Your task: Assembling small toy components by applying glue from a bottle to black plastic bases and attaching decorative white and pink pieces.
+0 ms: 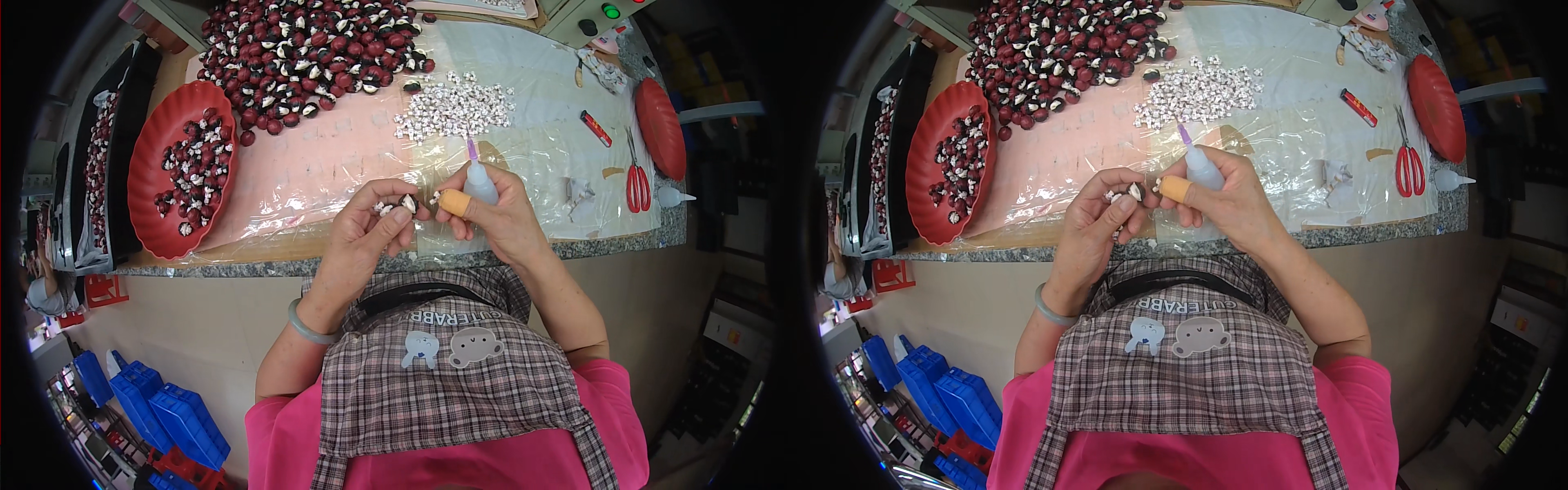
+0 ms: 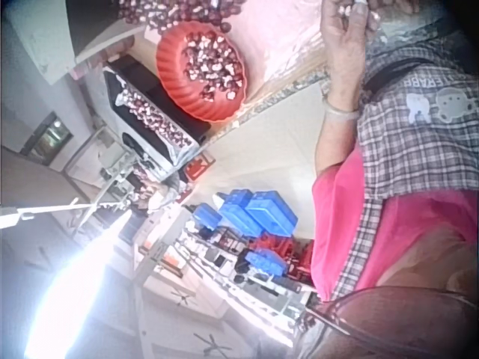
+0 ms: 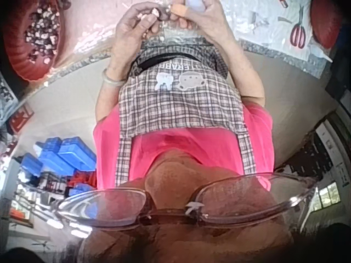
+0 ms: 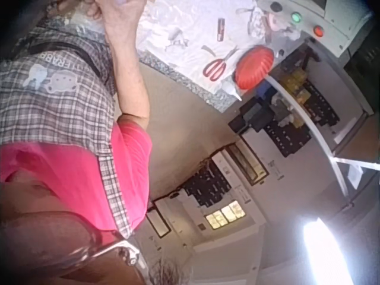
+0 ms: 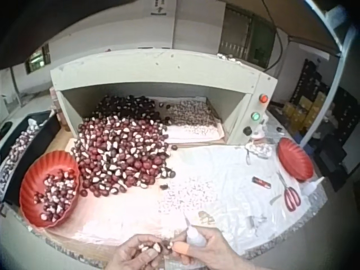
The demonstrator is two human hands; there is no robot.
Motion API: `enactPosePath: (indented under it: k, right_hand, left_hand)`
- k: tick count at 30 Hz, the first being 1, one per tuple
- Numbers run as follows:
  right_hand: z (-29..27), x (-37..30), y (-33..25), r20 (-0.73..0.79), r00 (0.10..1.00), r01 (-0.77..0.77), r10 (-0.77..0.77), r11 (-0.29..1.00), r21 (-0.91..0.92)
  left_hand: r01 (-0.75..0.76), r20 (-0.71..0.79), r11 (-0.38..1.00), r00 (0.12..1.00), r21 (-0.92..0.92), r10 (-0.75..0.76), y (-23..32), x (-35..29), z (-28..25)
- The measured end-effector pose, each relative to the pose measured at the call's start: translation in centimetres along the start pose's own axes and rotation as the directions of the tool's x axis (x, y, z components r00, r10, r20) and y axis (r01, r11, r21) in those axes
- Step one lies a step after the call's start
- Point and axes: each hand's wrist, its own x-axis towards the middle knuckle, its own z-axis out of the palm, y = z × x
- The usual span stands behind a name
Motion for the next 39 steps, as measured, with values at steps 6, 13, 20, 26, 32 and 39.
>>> enactPosePath:
  k: [6, 13, 20, 26, 32, 39]
  right_hand:
    - [1.0, -0.6, 1.0, -0.106, 0.993, 0.050, -0.051, 0.999, -0.014]
    - [1.3, -0.9, 1.7, -0.148, 0.985, 0.081, -0.092, 0.994, -0.078]
    - [1.9, -1.5, 2.1, -0.236, 0.961, 0.096, -0.141, 0.976, -0.195]
    - [2.7, -1.9, 3.6, -0.332, 0.907, 0.178, -0.259, 0.951, -0.253]
    - [3.4, -1.8, 4.6, -0.355, 0.892, 0.237, -0.281, 0.957, -0.165]
    - [2.8, -1.1, 0.5, -0.211, 0.945, 0.243, -0.251, 0.968, -0.062]
  left_hand:
    - [-0.001, -0.012, 0.993, 1.000, 0.117, 0.002, 0.1, -0.3, 0.8]
    - [-0.041, -0.016, 0.985, 0.999, 0.169, 0.044, -0.1, -0.4, 1.2]
    - [-0.066, -0.041, 0.962, 0.996, 0.265, 0.080, -0.4, -0.4, 1.6]
    - [-0.211, -0.051, 0.790, 0.955, 0.575, 0.292, -0.8, -0.5, 2.5]
    - [-0.267, -0.039, 0.722, 0.926, 0.638, 0.376, -0.5, -0.7, 2.7]
    - [-0.286, -0.058, 0.477, 0.808, 0.831, 0.586, 5.6, -1.6, -1.4]
